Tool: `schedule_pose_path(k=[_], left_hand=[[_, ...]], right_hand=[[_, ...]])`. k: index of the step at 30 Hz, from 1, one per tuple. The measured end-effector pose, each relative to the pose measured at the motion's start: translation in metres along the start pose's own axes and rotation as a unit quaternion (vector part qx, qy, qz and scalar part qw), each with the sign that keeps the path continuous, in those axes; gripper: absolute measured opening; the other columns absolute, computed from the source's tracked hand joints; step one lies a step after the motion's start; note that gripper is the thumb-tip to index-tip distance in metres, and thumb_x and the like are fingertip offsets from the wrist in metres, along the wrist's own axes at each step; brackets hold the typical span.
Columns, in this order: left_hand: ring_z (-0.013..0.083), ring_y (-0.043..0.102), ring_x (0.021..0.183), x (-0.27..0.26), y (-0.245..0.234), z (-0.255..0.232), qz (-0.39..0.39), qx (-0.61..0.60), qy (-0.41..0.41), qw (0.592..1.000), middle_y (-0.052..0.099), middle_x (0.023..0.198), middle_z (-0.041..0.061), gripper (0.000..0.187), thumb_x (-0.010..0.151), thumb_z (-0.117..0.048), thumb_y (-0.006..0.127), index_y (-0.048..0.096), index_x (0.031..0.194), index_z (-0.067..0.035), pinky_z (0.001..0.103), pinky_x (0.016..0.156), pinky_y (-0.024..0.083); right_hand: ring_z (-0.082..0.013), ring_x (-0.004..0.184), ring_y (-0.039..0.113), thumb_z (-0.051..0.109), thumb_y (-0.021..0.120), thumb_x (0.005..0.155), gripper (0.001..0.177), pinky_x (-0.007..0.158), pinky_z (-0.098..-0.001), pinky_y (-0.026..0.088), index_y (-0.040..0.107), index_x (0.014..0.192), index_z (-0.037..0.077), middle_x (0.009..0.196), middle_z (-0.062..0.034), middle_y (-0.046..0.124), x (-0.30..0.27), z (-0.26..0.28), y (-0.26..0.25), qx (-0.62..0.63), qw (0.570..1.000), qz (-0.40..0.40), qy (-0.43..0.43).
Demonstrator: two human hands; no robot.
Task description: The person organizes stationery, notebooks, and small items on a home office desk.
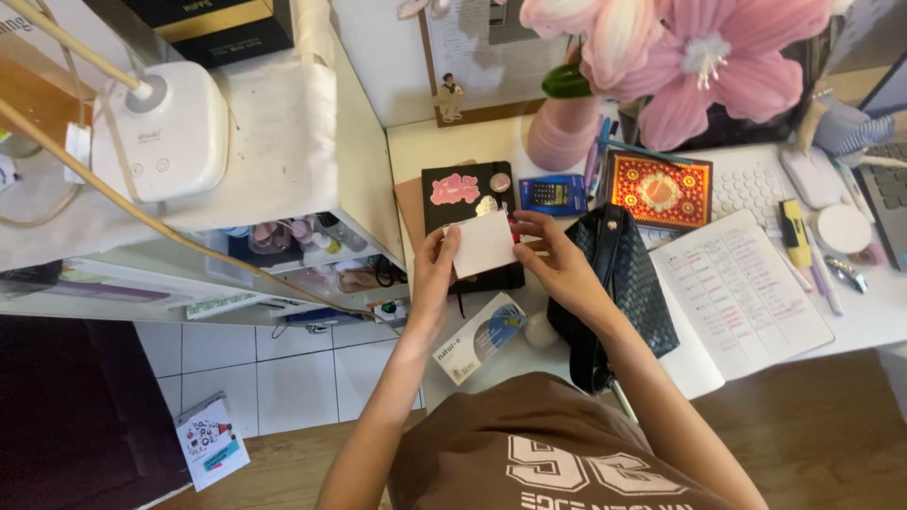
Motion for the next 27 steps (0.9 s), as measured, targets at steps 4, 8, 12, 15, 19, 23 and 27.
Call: schedule_pose_path(k=[4,8,12,15,19,23,27], left_hand=[[0.0103,0.062,0.100,-0.015,0.013,-0.007,0.039,0.037,0.044,0.998,0.067,0.114,0.006,0.051,0.099,-0.033,0.069,0.061,0.137,0.000,0.025,0.083,0.052],[0.0128,0.062,0.112,-0.023,0.024,-0.018,0.107,0.066,0.074,0.989,0.068,0.124,0.006,0.052,0.095,-0.024,0.072,0.060,0.139,0.001,0.029,0.099,0.050],[0.0172,0.059,0.123,-0.030,0.033,-0.020,0.180,0.021,0.069,0.981,0.062,0.131,0.010,0.058,0.098,-0.022,0.073,0.052,0.147,0.001,0.032,0.106,0.049],[0.0161,0.053,0.132,-0.042,0.048,-0.028,0.208,0.001,0.078,0.975,0.053,0.142,0.008,0.070,0.095,-0.025,0.073,0.037,0.153,-0.006,0.032,0.109,0.048],[0.0168,0.049,0.132,-0.043,0.050,-0.019,0.239,0.023,0.118,0.964,0.045,0.142,0.007,0.081,0.093,-0.027,0.079,0.026,0.152,-0.012,0.033,0.107,0.048],[0.0195,0.056,0.124,-0.037,0.028,-0.001,0.134,0.057,0.041,0.989,0.054,0.133,0.010,0.068,0.092,-0.035,0.076,0.040,0.144,-0.009,0.036,0.099,0.053],[0.0186,0.054,0.126,-0.037,0.007,0.001,0.103,-0.043,0.045,0.993,0.051,0.136,0.008,0.064,0.098,-0.045,0.066,0.039,0.145,-0.011,0.037,0.101,0.053]], right_hand=[[-0.0196,0.121,0.061,0.016,0.065,0.096,0.058,0.098,-0.0335,0.054,0.041,0.148,0.011,0.138,-0.0116,0.056,-0.017,0.022,-0.001,-0.011,1.000,0.008,0.020],[-0.0223,0.128,0.055,0.013,0.067,0.095,0.065,0.104,-0.0351,0.049,0.035,0.152,0.011,0.143,-0.0115,0.051,-0.031,0.017,-0.012,0.017,0.999,0.015,-0.026],[-0.0208,0.129,0.055,0.013,0.064,0.101,0.053,0.105,-0.0350,0.050,0.042,0.149,0.010,0.141,-0.0113,0.053,-0.044,0.020,-0.017,0.091,0.995,-0.003,-0.032],[-0.0185,0.121,0.057,0.014,0.063,0.100,0.053,0.097,-0.0335,0.053,0.043,0.148,0.011,0.133,-0.0100,0.056,-0.047,0.024,-0.013,0.188,0.982,-0.022,0.028],[-0.0166,0.116,0.059,0.014,0.063,0.099,0.052,0.092,-0.0328,0.054,0.045,0.148,0.011,0.130,-0.0093,0.059,-0.043,0.024,-0.009,0.241,0.967,-0.040,0.068],[-0.0152,0.106,0.060,0.017,0.060,0.102,0.048,0.088,-0.0322,0.054,0.053,0.149,0.010,0.128,-0.0105,0.062,-0.039,0.023,0.000,0.193,0.978,-0.020,0.079],[-0.0149,0.111,0.067,0.020,0.056,0.103,0.046,0.094,-0.0350,0.061,0.054,0.147,0.008,0.137,-0.0096,0.057,-0.037,0.023,0.011,0.216,0.974,0.026,0.063]])
Point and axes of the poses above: each hand's wrist, its own x-axis towards the middle knuckle, its own y-axis out of the palm, z = x × y, the point moved 1 cm from there along x, towards the middle knuckle
